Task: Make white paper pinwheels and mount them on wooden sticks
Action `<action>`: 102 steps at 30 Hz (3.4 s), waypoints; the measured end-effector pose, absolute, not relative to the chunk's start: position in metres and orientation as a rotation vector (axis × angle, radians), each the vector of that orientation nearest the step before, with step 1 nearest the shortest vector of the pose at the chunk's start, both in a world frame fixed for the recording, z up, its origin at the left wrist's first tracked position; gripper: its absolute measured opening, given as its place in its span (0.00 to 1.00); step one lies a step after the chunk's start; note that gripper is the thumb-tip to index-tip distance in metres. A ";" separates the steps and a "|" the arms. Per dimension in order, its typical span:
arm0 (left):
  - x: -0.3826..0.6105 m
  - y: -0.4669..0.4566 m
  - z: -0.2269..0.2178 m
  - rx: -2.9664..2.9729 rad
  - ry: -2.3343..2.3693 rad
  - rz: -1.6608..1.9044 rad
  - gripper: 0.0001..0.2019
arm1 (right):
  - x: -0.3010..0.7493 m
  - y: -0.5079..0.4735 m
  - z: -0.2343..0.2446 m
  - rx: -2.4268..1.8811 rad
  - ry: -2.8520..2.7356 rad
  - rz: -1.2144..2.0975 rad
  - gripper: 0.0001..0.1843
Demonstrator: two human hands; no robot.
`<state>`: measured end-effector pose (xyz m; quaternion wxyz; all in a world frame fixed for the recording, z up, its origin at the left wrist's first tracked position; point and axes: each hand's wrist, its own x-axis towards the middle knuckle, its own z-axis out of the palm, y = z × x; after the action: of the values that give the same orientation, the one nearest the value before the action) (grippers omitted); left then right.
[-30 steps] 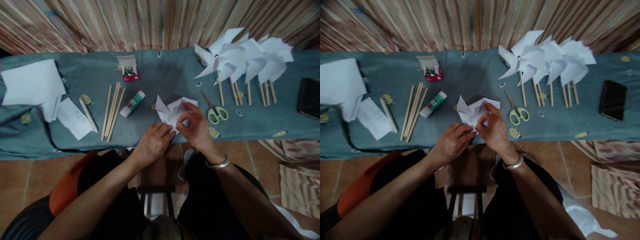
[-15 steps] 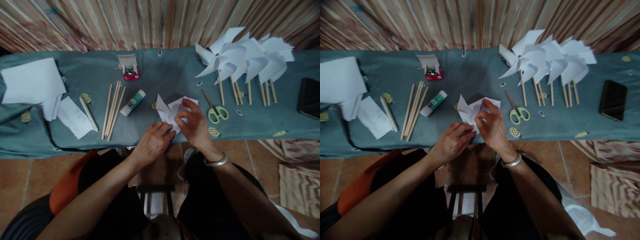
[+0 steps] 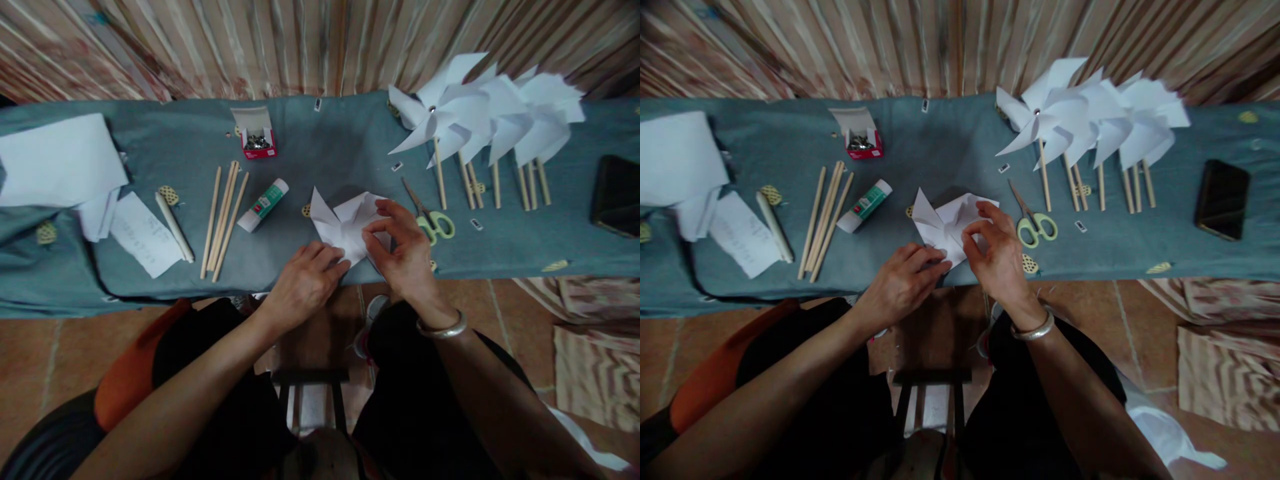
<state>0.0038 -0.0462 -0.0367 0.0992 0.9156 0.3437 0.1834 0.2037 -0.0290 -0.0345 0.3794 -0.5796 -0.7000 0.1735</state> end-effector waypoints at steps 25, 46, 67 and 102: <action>0.001 -0.048 -0.040 2.692 0.992 0.677 0.13 | 0.198 -0.037 -0.041 -1.607 -1.696 0.597 0.04; 0.003 -0.048 -0.039 2.698 1.028 0.600 0.14 | 0.193 -0.039 -0.046 -1.634 -1.791 0.468 0.04; 0.006 -0.046 -0.037 2.744 0.995 0.485 0.14 | 0.191 -0.041 -0.044 -1.647 -1.794 0.488 0.03; 0.009 -0.045 -0.031 2.656 1.028 0.499 0.11 | 0.180 -0.047 -0.046 -1.513 -2.085 0.525 0.25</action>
<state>0.0091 -0.0450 -0.0306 0.1245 0.9114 0.3528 0.1713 0.1799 -0.0472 -0.0464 0.2535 -0.5568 -0.7671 0.1931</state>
